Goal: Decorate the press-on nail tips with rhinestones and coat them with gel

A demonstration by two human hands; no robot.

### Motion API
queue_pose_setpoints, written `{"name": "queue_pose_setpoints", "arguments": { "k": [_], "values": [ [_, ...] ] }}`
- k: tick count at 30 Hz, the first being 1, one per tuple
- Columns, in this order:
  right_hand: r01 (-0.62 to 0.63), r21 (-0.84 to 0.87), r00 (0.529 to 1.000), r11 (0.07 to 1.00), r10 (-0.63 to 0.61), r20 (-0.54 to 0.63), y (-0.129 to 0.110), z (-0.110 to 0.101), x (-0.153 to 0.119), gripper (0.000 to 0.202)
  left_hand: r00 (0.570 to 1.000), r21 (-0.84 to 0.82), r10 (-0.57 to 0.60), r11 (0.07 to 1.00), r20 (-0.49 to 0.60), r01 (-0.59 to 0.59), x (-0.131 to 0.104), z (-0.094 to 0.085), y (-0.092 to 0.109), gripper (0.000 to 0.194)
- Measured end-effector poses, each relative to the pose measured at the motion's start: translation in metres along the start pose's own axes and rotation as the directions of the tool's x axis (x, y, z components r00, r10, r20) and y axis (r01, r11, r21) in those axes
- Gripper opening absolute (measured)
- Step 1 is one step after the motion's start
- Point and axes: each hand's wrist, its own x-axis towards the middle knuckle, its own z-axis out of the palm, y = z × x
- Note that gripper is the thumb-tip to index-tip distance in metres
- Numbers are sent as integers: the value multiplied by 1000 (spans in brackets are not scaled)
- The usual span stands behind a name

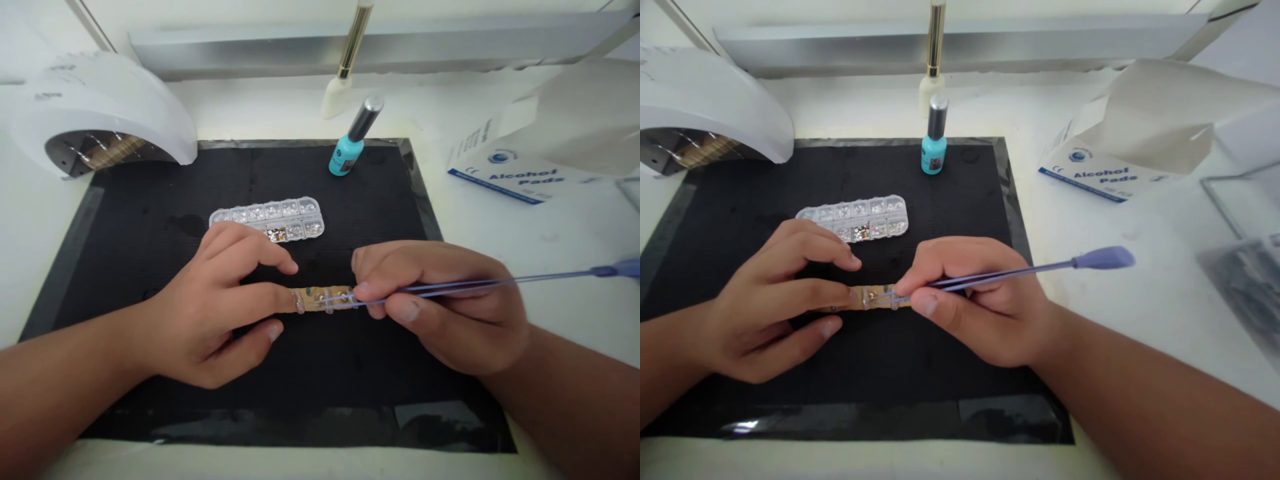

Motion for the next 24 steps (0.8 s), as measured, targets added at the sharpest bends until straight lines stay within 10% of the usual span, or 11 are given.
{"name": "queue_pose_setpoints", "arguments": {
  "k": [24],
  "values": [
    [-23,37,994,999,27,-104,7,-6,-4,16,993,32,-121,992,-7,121,2,1,4,15]
  ]
}}
